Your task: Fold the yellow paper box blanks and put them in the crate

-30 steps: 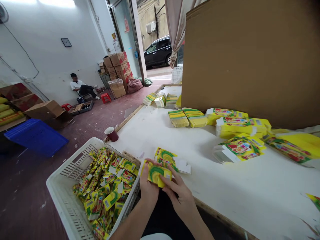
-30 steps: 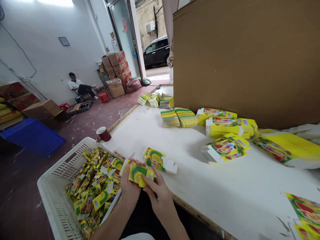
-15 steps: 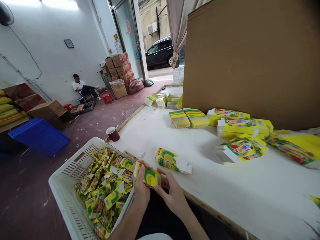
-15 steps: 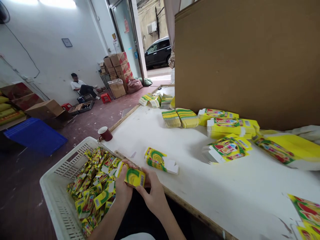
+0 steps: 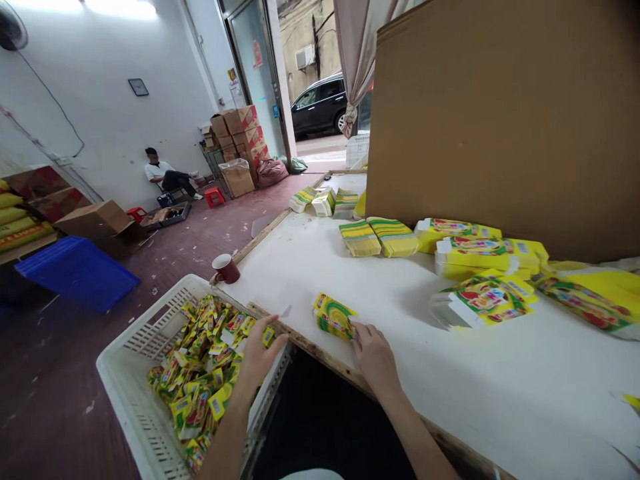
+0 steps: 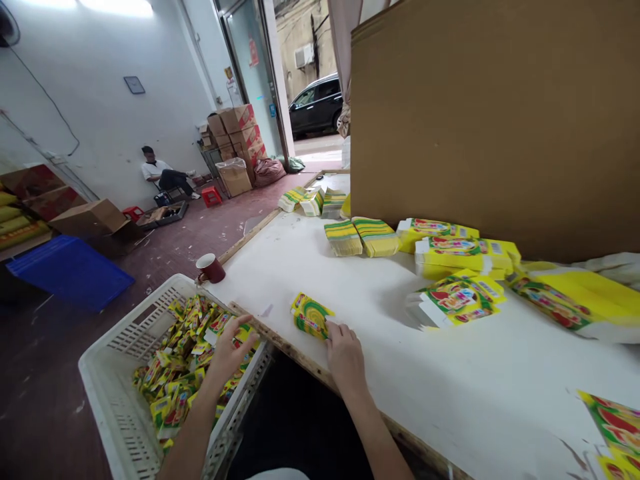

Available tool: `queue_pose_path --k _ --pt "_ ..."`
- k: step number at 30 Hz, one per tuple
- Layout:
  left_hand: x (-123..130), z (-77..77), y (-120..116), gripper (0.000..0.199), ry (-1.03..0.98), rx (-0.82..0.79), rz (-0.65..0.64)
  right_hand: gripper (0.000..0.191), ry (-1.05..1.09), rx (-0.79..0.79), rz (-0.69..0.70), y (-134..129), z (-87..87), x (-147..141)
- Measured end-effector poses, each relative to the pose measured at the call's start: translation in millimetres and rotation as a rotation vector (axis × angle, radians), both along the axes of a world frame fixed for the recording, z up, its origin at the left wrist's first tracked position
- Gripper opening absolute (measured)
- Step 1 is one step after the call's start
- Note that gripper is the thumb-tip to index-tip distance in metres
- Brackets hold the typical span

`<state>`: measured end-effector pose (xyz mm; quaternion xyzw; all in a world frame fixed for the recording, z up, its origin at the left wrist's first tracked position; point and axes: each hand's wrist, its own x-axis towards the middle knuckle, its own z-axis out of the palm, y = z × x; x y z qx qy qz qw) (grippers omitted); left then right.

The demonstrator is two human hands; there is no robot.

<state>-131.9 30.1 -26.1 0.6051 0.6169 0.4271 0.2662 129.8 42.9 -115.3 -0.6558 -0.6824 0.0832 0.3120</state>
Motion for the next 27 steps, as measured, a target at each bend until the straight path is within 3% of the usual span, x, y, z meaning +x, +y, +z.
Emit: queue_pose_path --k 6,11,18,23,27 --pt "54 -13.4 -13 0.033 -0.164 -0.095 -0.242 0.038 -0.047 -0.064 0.051 1 5.1 -2" --pt "62 -19.5 -17 0.031 -0.255 -0.163 -0.249 0.045 -0.035 -0.061 0.025 2 12.6 -8" --pt "61 -26.7 -11 0.033 -0.411 -0.231 -0.247 0.040 -0.041 -0.139 0.076 10 21.8 -9" --pt "69 -28.3 -12 0.046 -0.599 -0.292 -0.216 0.047 0.258 -0.034 0.013 -6 26.3 -7" --pt "88 -22.5 -10 0.055 -1.051 -0.256 -0.181 0.046 0.503 0.039 0.194 -35 42.5 -22"
